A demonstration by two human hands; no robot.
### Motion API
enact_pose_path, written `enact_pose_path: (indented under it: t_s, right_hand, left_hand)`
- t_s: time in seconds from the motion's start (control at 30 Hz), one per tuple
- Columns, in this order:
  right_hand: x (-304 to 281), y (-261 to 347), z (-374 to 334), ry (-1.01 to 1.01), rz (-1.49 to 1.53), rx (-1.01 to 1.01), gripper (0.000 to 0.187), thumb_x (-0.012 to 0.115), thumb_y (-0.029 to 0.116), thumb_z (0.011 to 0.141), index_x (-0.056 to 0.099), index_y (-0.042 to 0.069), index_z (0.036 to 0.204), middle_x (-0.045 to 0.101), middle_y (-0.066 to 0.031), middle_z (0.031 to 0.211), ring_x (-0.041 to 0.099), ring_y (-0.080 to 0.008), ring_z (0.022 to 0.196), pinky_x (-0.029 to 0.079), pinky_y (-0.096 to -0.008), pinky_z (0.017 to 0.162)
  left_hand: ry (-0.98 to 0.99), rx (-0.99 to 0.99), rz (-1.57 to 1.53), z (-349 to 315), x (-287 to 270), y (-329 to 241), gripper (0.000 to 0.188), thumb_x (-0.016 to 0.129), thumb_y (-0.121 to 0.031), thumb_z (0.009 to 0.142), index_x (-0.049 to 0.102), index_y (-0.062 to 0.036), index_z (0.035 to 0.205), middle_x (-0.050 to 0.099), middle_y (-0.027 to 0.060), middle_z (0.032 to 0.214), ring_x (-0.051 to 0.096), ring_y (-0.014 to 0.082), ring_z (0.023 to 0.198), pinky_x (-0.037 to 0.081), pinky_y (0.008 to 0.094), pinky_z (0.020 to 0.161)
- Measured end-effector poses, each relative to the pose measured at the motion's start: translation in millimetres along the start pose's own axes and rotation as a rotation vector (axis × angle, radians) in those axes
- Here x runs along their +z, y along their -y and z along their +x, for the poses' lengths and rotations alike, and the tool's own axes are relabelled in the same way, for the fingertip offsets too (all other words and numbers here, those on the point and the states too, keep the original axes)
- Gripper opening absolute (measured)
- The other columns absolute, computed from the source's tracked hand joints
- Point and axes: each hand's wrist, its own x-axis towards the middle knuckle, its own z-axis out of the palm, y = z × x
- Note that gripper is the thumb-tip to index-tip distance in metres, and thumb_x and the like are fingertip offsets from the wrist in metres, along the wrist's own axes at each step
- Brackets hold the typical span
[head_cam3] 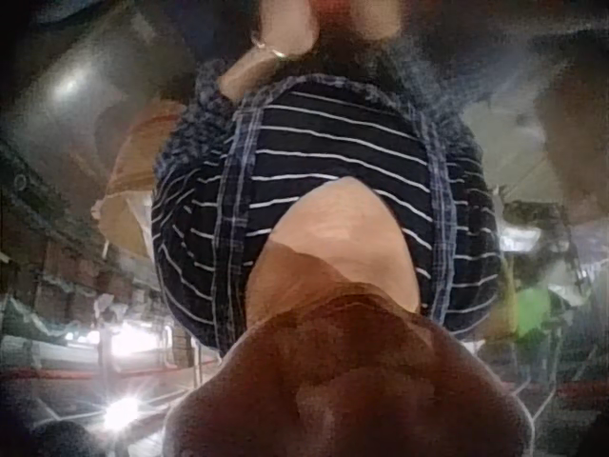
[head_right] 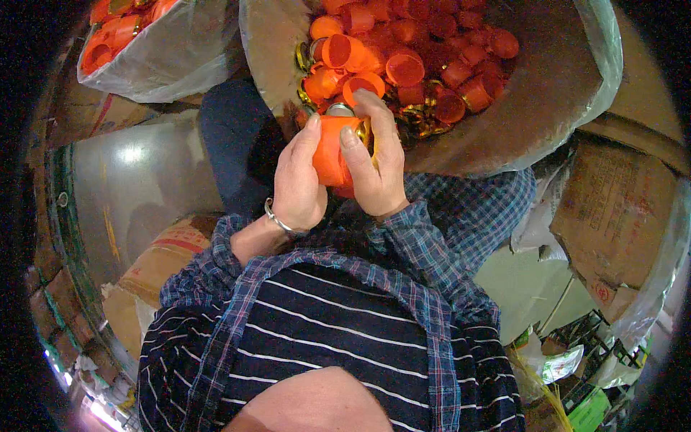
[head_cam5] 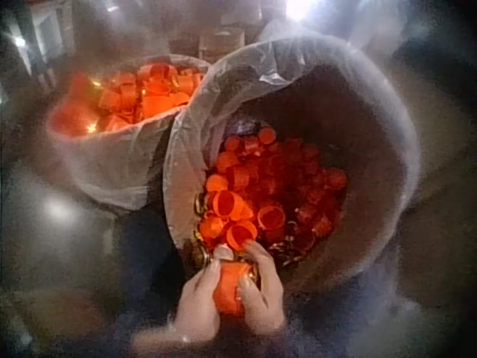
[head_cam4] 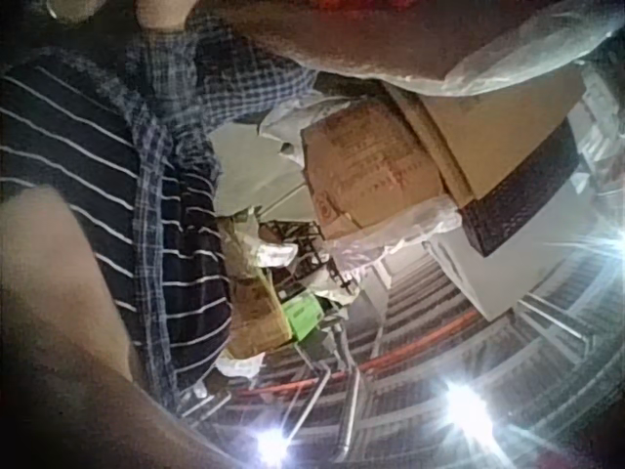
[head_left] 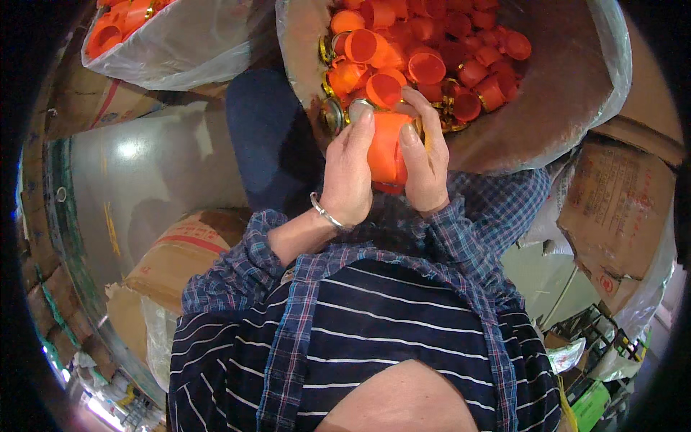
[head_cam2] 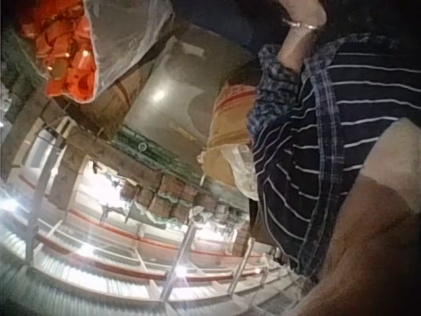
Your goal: The person sits on the floor and repeatedly picks orange plastic cups and gold metallic rings from a large bag. They fit each ring onto a cup and place the assembled unit into a second bag. The process continues with multiple items throughout the clip.
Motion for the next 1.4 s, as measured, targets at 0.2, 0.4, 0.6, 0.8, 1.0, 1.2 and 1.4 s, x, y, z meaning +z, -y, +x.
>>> enact_pose_path:
  t_s: [0.2,0.4,0.6,0.8,1.0,1.2,1.4]
  right_hand:
    - [0.8,0.1,-7.4,0.077,-0.253,-0.269,0.052,0.062,0.027,0.091,0.049,-0.003,0.131,0.055,-0.0199,0.124,0.055,-0.0304,0.113,0.042,-0.0383,0.100]
    - [9.4,-13.6,-4.3,-0.068,0.341,0.265,0.036,0.047,0.024,0.101,0.054,-0.001,0.126,0.058,-0.0130,0.121,0.055,-0.0237,0.112,0.041,-0.0344,0.101]
    - [4.4,-33.4,-12.3,-0.118,-0.407,-0.218,0.044,0.061,0.025,0.091,0.056,-0.001,0.127,0.058,-0.0211,0.123,0.056,-0.0355,0.112,0.045,-0.0402,0.097]
    - [-13.5,-33.4,-2.1,0.066,-0.537,-0.434,0.064,0.072,0.028,0.079,0.052,0.000,0.133,0.054,-0.0237,0.129,0.052,-0.0416,0.115,0.043,-0.0465,0.100]
    - [0.4,-35.4,-7.1,-0.160,-0.308,-0.013,0.057,0.070,0.023,0.086,0.051,-0.003,0.133,0.055,-0.0213,0.129,0.055,-0.0334,0.117,0.043,-0.0392,0.102]
    - [-6.1,-27.5,5.2,-0.087,0.904,0.711,0.043,0.046,0.039,0.103,0.057,0.004,0.124,0.066,-0.0076,0.112,0.064,-0.0199,0.097,0.051,-0.0334,0.089]
    - [10.0,-19.4,-9.9,-0.140,0.514,0.409,0.048,0.042,0.037,0.104,0.055,-0.002,0.130,0.062,-0.0114,0.121,0.060,-0.0176,0.108,0.047,-0.0312,0.094]
  left_hand:
    - [-0.012,0.087,0.107,-9.2,-2.9,0.5,0.038,0.046,-0.031,0.106,0.060,0.0020,0.119,0.065,0.0086,0.111,0.063,0.0159,0.099,0.050,0.0303,0.089]
    - [0.050,0.453,0.512,-3.0,-6.9,20.1,0.040,0.050,-0.034,0.105,0.063,0.0035,0.110,0.067,0.0070,0.093,0.060,0.0127,0.084,0.049,0.0284,0.076]
    - [0.034,-0.198,0.107,29.1,-16.2,10.9,0.031,0.053,-0.025,0.102,0.062,0.0026,0.113,0.066,0.0074,0.103,0.062,0.0161,0.092,0.049,0.0289,0.082]
    - [0.068,-0.312,0.029,48.4,-17.7,0.2,0.029,0.051,-0.021,0.103,0.056,-0.0023,0.123,0.062,0.0064,0.116,0.059,0.0169,0.107,0.047,0.0314,0.095]
    - [0.106,-0.110,0.004,36.2,-16.3,4.9,0.027,0.052,-0.023,0.103,0.059,-0.0006,0.117,0.063,0.0050,0.110,0.059,0.0144,0.101,0.046,0.0295,0.093]
    - [0.409,0.742,1.145,12.2,-34.0,12.7,0.052,0.073,-0.048,0.086,0.055,-0.0013,0.099,0.063,0.0183,0.091,0.065,0.0289,0.082,0.051,0.0369,0.070]
    - [0.258,0.442,0.653,0.5,-27.2,16.7,0.048,0.076,-0.037,0.085,0.057,-0.0005,0.110,0.070,0.0131,0.095,0.071,0.0232,0.084,0.056,0.0325,0.075]
